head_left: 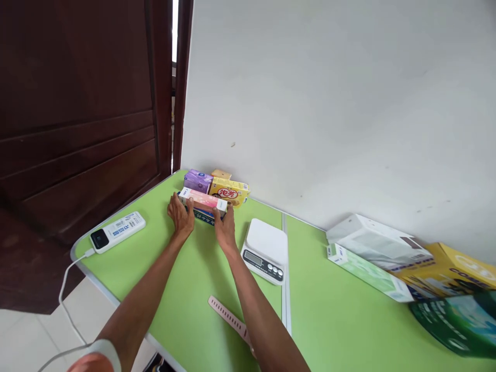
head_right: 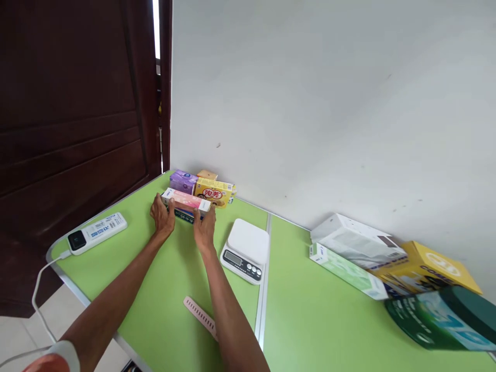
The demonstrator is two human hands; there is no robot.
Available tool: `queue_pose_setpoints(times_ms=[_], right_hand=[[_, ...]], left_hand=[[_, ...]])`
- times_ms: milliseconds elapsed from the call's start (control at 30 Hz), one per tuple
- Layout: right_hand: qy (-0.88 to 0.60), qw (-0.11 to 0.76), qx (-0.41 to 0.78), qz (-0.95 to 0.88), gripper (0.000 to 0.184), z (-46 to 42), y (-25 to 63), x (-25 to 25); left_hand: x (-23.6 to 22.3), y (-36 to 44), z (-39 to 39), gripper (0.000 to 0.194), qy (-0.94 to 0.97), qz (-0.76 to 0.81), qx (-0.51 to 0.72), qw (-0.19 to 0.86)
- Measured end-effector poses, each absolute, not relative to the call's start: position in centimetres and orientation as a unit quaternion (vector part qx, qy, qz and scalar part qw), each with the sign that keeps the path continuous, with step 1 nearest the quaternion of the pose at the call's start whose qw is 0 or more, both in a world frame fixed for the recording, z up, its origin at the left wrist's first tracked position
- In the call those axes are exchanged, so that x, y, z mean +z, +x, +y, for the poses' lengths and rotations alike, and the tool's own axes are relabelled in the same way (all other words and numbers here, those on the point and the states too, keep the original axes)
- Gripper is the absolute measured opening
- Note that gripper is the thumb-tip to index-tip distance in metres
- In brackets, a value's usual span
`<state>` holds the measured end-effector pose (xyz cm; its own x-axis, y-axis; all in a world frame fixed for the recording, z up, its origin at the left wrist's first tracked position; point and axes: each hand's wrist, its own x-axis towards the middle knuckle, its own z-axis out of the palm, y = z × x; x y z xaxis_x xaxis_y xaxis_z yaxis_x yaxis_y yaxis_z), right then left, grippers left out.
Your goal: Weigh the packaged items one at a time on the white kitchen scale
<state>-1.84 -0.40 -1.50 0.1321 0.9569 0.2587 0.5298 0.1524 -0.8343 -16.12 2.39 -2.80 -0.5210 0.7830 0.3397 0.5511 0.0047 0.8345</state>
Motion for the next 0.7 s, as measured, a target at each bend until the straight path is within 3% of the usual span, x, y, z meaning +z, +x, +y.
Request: queue_pose_setpoints(times_ms=[133,367,533,700], right_hand=[[-0.631,0.458,0.274,-0.563,0.106,-0.2,-3.0,-1.4],[-0.608,0.523,0.257,-0.539,0.099,-4.1,-0.8,2.6],[-0.658,0.553,0.198,-0.472,0.107,-8.6,6.1,3.9],[-0.711,0.554,0.191,-0.39,0.105,-12.5,12.7,1.5]], left_hand=[[-3.3,-15.3,2.3,0.07,0.477,0.696,0.528,0.093],[-1.5,-14.1,0.0,0.071,0.533,0.618,0.575,0.056],[-1.8,-9.1,-3.6,0.072,0.648,0.513,0.55,0.122],[-3.5,-4.7,-5.8,0.071,0.733,0.467,0.451,0.203]])
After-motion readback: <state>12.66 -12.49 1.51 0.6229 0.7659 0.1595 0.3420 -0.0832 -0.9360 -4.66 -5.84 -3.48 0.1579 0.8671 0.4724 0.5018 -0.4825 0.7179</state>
